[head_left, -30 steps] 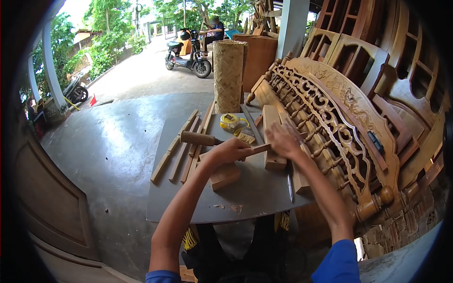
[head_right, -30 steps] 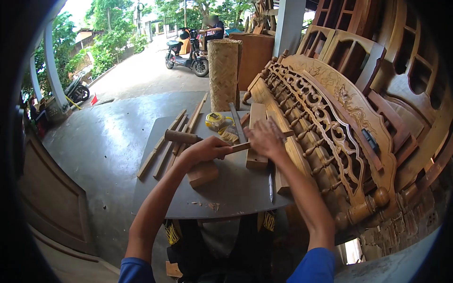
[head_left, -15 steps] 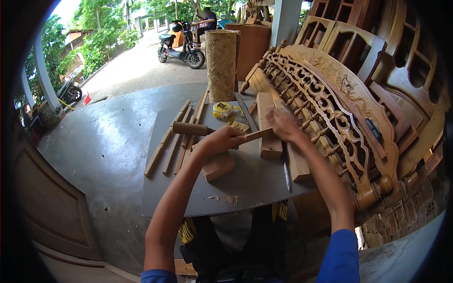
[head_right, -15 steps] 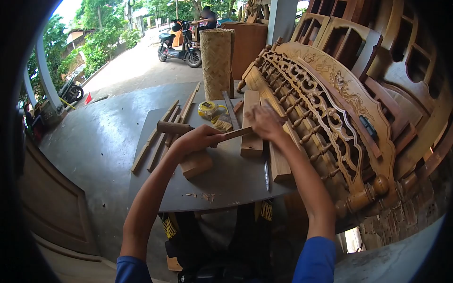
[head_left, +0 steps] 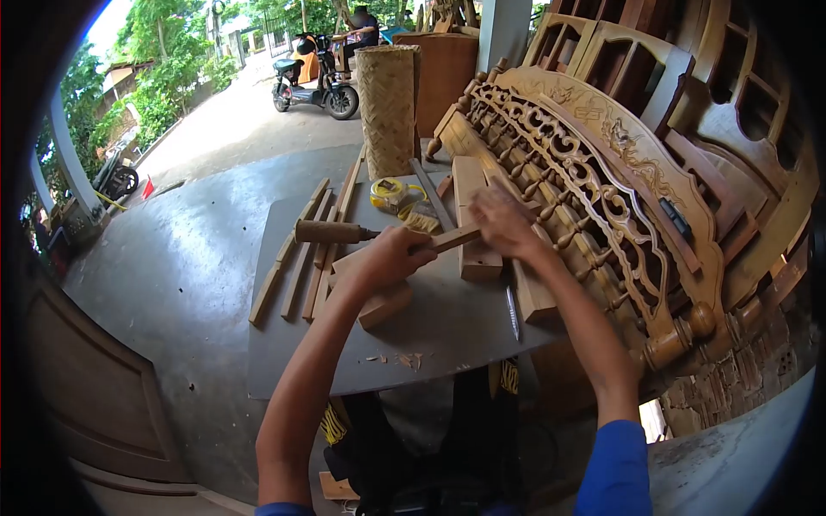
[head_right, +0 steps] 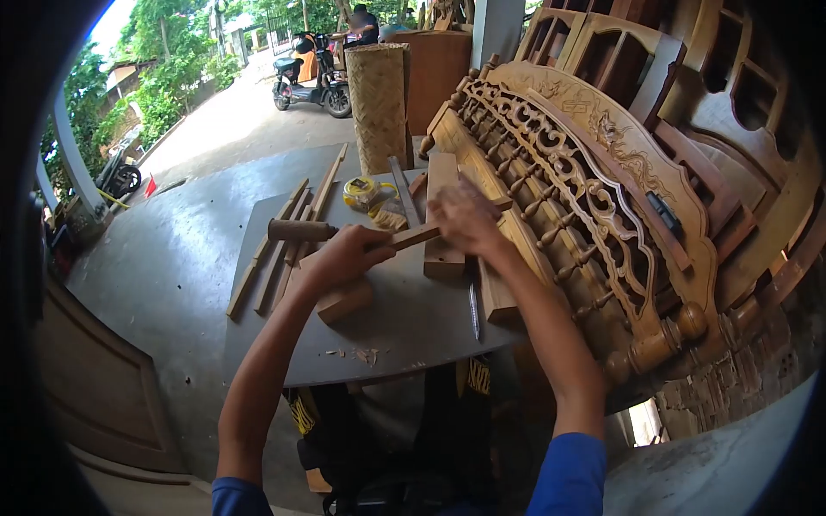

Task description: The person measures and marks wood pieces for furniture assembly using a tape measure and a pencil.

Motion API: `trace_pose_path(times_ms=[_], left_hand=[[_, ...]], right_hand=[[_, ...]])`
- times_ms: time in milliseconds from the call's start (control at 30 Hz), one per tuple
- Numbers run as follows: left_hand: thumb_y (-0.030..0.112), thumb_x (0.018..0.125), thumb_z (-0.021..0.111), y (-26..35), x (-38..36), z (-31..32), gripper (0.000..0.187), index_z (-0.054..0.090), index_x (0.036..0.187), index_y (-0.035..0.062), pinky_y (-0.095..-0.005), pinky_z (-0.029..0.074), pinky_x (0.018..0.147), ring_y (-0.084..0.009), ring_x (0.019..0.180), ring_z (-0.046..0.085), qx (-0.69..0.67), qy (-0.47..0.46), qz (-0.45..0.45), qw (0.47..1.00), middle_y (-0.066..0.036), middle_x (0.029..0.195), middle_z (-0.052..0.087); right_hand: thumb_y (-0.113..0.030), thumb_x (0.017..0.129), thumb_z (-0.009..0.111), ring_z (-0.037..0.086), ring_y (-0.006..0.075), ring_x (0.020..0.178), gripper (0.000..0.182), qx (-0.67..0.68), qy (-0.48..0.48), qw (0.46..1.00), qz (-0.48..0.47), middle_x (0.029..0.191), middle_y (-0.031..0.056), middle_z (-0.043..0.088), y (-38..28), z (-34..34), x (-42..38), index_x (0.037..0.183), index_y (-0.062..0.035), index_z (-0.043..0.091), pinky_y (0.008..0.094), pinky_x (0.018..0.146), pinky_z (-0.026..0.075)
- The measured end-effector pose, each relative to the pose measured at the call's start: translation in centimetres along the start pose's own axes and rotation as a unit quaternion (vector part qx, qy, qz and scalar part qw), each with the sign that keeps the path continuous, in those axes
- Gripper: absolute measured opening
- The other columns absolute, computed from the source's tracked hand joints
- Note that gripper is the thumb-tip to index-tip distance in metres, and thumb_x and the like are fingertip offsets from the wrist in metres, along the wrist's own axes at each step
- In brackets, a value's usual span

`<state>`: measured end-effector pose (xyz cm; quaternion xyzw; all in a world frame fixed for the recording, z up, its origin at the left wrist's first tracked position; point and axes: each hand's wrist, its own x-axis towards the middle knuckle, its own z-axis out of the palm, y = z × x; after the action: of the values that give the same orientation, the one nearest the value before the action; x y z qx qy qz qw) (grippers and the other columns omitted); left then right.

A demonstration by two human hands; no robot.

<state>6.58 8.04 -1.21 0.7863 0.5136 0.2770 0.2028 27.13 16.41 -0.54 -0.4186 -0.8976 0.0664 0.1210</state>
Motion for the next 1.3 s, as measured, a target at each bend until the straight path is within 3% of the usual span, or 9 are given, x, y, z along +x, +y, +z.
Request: trace_pose_path(times_ms=[167, 300, 567, 667, 800, 867, 933, 1100, 1300], left_hand=[[0.019, 0.078, 0.06, -1.4, 0.4, 0.5, 0.019, 0.062, 0.083, 0.0005, -0.0377, 0.044, 0.061, -0.0316, 0.063, 0.057, -0.023, 0.041, 0.068, 0.997, -0.018, 0.067, 0.058], [0.02, 0.079, 0.059, 0.5, -0.3, -0.3, 0.02, 0.062, 0.083, 0.0007, -0.0376, 0.044, 0.062, -0.0328, 0.065, 0.057, -0.007, 0.01, -0.003, 1.0, -0.019, 0.069, 0.059], [0.018, 0.078, 0.061, 0.5, -0.2, -0.2, 0.019, 0.062, 0.086, 0.001, -0.0373, 0.045, 0.064, -0.0328, 0.067, 0.058, -0.013, -0.004, 0.009, 1.0, -0.018, 0.07, 0.059], [0.018, 0.077, 0.061, -1.0, 0.5, -0.6, 0.018, 0.061, 0.081, 0.0, -0.037, 0.043, 0.06, -0.031, 0.06, 0.054, -0.012, 0.017, 0.057, 0.998, -0.017, 0.066, 0.058], [0.019, 0.079, 0.06, -0.1, 0.4, -0.8, 0.022, 0.063, 0.093, 0.0015, -0.034, 0.046, 0.067, -0.025, 0.069, 0.061, 0.003, -0.03, -0.013, 0.999, -0.015, 0.07, 0.061], [0.019, 0.08, 0.06, -0.9, 0.6, -0.5, 0.026, 0.062, 0.1, 0.0026, -0.0327, 0.047, 0.07, -0.0256, 0.075, 0.062, -0.002, 0.008, 0.029, 1.0, -0.015, 0.074, 0.063], [0.04, 0.078, 0.059, -0.7, 0.3, -0.5, 0.047, 0.059, 0.106, 0.003, -0.0342, 0.044, 0.078, -0.0282, 0.09, 0.057, 0.007, 0.11, 0.05, 0.993, -0.018, 0.096, 0.059], [0.06, 0.077, 0.051, 3.4, -0.6, -2.8, 0.072, 0.051, 0.117, 0.0001, -0.0354, 0.034, 0.096, -0.0247, 0.114, 0.043, -0.224, 0.003, 0.033, 0.974, -0.017, 0.123, 0.045], [0.029, 0.083, 0.06, 6.6, -1.8, -3.6, 0.039, 0.056, 0.103, -0.004, -0.0241, 0.048, 0.072, -0.0102, 0.082, 0.058, -0.381, 0.112, 0.001, 0.918, -0.007, 0.09, 0.061]], right_hand=[[-0.059, 0.087, 0.006, 0.019, 0.0277, 0.131, 0.081, -0.036, 0.063, 0.99, -0.123, 0.138, 0.018, 0.027, -2.7, 4.3, -1.4, 0.131, 0.0052, 0.028, 0.0342, 0.109, 0.012], [-0.038, 0.094, 0.025, 0.026, 0.029, 0.129, 0.054, 0.132, 0.144, 0.971, 0.135, 0.136, 0.0189, 0.031, 5.0, 3.3, 2.4, 0.127, 0.0024, 0.038, 0.0377, 0.108, 0.014], [-0.052, 0.09, 0.02, 0.022, 0.0259, 0.131, 0.066, -0.019, 0.017, 0.998, 0.052, 0.139, 0.013, 0.028, 1.6, 0.2, 0.0, 0.134, -0.0033, 0.028, 0.0336, 0.109, 0.008], [-0.045, 0.092, 0.024, 0.023, 0.0275, 0.13, 0.062, -0.03, 0.006, 0.988, 0.153, 0.14, 0.016, 0.027, 5.4, 0.5, 1.2, 0.134, -0.0004, 0.026, 0.0311, 0.107, 0.014], [-0.027, 0.092, 0.037, 0.043, 0.0268, 0.115, 0.049, 0.163, 0.002, 0.987, 0.013, 0.125, 0.0176, 0.044, 3.2, -2.2, 0.0, 0.131, 0.0016, 0.03, 0.0316, 0.097, 0.032], [-0.019, 0.091, 0.041, 0.058, 0.0245, 0.098, 0.042, 0.356, 0.18, 0.916, -0.037, 0.112, 0.0163, 0.056, 3.6, -1.3, 0.5, 0.128, 0.0008, 0.036, 0.033, 0.086, 0.045], [-0.016, 0.092, 0.04, 0.061, 0.0175, 0.088, 0.031, 0.681, 0.136, 0.719, -0.017, 0.101, 0.012, 0.059, -1.4, -4.6, -1.8, 0.117, 0.0012, 0.045, 0.0296, 0.077, 0.049], [-0.023, 0.092, 0.039, 0.06, 0.0163, 0.086, 0.03, 0.845, 0.062, 0.526, -0.075, 0.098, 0.009, 0.058, -6.4, -3.6, -2.1, 0.112, -0.0018, 0.046, 0.0296, 0.076, 0.051], [-0.023, 0.094, 0.035, 0.059, 0.0155, 0.087, 0.029, 0.845, 0.104, 0.525, -0.018, 0.096, 0.0081, 0.058, -9.3, -1.8, -1.3, 0.112, -0.0019, 0.045, 0.0298, 0.076, 0.05]])
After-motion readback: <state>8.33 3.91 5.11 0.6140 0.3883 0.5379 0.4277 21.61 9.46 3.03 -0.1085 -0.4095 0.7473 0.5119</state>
